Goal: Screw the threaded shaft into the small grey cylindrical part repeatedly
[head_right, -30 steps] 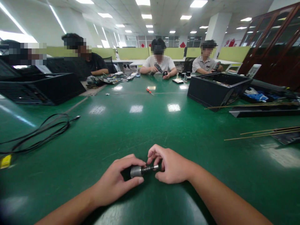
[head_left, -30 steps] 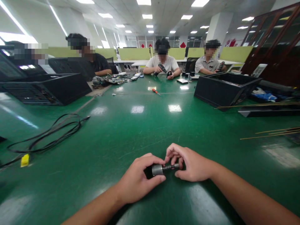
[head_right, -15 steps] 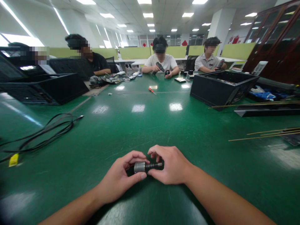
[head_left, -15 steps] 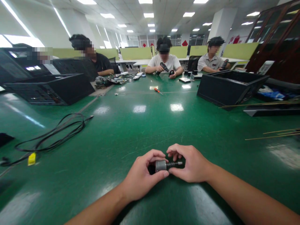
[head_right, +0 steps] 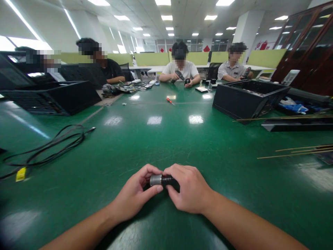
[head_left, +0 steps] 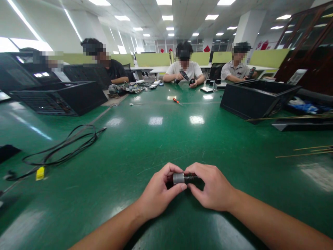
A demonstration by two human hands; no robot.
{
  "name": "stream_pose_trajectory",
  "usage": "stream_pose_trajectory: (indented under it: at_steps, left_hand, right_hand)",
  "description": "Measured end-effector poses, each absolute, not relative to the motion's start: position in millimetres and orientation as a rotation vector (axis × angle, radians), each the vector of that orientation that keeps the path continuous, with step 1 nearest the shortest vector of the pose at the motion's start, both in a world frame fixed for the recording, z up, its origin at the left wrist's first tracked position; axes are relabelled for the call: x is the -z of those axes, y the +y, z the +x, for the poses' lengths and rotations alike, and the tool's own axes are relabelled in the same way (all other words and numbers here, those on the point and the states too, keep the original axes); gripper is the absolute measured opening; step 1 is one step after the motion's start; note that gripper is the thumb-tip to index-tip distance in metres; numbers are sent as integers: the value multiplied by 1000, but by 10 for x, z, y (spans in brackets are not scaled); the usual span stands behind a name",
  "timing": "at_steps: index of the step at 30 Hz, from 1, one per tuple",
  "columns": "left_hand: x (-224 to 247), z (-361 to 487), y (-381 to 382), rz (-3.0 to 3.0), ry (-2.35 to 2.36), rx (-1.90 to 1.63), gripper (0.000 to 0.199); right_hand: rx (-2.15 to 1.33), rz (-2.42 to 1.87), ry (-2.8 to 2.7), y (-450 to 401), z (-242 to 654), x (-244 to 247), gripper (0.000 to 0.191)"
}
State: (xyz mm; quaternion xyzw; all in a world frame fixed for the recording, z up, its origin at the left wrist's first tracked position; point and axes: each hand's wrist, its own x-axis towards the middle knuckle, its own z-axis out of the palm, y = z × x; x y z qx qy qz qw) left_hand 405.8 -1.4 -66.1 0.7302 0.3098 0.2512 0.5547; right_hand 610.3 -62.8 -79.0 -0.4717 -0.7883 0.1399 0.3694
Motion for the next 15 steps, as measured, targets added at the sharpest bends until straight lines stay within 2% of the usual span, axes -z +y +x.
stream_pose_trajectory:
  at_steps: [4,15]
  left_hand:
    - [653,4061,-11,1732,710,-606,28]
    - [670,4068,-42,1656,726,-637,30]
  right_hand:
    - [-298,-1288,-1983,-647,6086,808,25]
    - [-290,-1212,-1998,-662,6109,774,23]
